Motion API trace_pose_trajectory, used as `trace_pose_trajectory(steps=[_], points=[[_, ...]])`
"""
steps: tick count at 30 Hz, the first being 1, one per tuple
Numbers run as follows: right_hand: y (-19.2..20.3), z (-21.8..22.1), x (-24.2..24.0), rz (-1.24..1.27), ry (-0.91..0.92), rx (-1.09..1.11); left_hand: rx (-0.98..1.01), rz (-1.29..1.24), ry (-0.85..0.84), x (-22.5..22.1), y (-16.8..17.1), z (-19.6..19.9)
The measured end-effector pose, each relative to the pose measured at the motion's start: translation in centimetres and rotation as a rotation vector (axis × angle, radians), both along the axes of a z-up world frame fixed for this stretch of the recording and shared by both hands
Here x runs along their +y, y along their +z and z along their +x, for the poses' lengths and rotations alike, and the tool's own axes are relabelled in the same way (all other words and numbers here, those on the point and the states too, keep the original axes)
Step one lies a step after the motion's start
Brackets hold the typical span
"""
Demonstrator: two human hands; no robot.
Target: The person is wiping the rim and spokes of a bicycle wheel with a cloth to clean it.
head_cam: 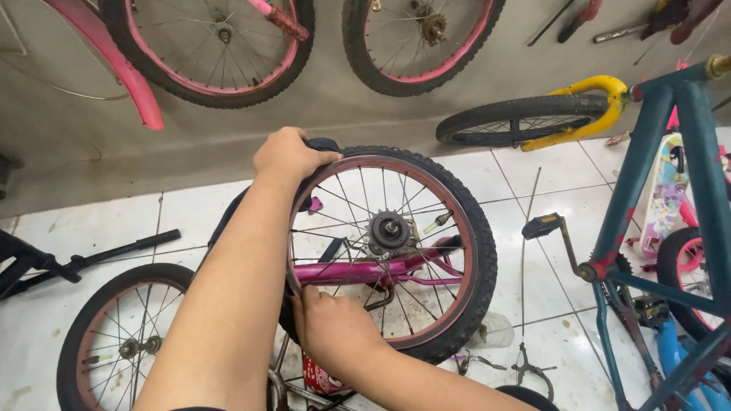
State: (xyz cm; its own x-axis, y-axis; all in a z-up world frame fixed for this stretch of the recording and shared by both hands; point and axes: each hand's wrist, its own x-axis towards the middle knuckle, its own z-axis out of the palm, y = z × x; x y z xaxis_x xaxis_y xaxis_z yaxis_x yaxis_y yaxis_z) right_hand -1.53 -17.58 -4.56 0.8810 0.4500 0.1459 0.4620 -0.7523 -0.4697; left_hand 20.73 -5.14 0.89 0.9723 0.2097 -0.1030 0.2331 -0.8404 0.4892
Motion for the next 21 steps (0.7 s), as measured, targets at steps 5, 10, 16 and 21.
trace_pose_trajectory(steps=[5,10,16,21], points=[[-0.4,0.0,0.1,-0.036,-0.002,0.032,-0.026,-0.005,-0.061,-0.7,-0.6,1.5],[-0.3,-0.1,0.1,-0.025,-0.014,0.025,0.004,0.012,-0.102,-1.4,-0.8,2.4],[-1.1,0.0,0.1,-0.044,0.006,0.071,-0.02,0.12,-0.146,-2.9,0.1,3.2],[-1.3,0.1,0.0,-0.035,0.075,0.107,-0.018,0.116,-0.217,-4.5,0.4,4.0]])
